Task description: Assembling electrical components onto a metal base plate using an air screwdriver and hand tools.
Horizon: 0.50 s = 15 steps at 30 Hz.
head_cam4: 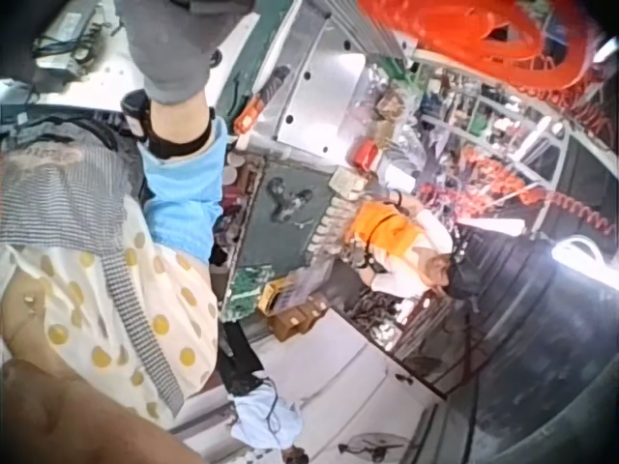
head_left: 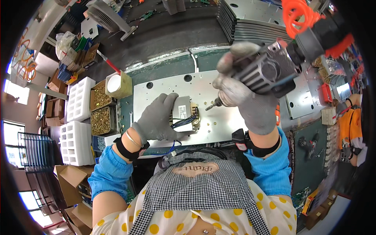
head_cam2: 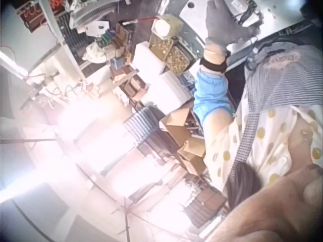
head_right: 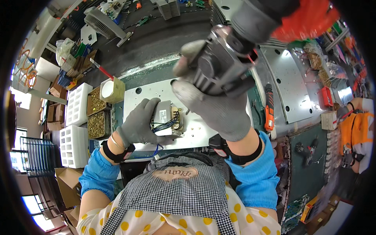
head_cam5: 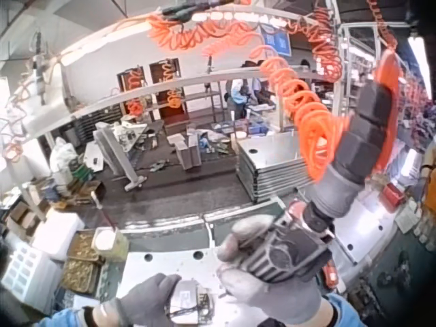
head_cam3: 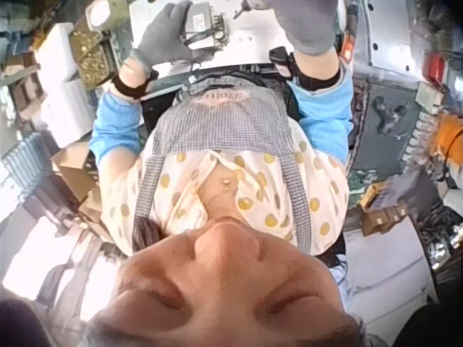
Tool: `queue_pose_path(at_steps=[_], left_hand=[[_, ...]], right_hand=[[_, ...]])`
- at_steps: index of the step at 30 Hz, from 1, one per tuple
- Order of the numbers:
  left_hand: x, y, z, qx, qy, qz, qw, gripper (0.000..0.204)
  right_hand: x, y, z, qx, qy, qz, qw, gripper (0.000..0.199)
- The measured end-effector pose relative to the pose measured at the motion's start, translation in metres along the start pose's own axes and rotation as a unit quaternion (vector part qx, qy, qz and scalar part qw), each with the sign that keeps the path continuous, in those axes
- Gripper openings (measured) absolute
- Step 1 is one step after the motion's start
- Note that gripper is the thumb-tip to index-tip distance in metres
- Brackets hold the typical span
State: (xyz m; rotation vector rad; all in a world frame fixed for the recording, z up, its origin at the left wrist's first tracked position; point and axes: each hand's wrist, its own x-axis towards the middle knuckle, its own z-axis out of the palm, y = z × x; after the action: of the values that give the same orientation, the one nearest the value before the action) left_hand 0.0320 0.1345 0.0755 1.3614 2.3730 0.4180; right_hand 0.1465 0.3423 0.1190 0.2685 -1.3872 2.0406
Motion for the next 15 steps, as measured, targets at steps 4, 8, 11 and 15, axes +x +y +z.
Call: queue_pose_path(at_steps=[4, 8, 11, 15], left_hand=[[-0.006, 0.002, 0.0, 0.01, -0.011, -0.021, 1.0, 0.117], [-0.027, -0.017, 0.005, -0.17, 0.089, -0.04, 0.981, 0.114], [-0.047, -0.049, 0.005, -0.626, 0.135, -0.099, 0.762, 0.057], [-0.071, -0.058, 0.024, -0.835, 0.091, -0.142, 0.524, 0.041]], right_hand=[[-0.02, -0.012, -0.007, -0.028, 0.016, 0.024, 0.999, 0.057], [-0.024, -0.033, 0.012, 0.045, 0.049, 0.062, 0.996, 0.056], [-0.019, -0.027, 0.015, 0.068, -0.014, -0.064, 0.996, 0.056], [-0.014, -0.022, 0.032, 0.073, -0.025, -0.099, 0.992, 0.053]])
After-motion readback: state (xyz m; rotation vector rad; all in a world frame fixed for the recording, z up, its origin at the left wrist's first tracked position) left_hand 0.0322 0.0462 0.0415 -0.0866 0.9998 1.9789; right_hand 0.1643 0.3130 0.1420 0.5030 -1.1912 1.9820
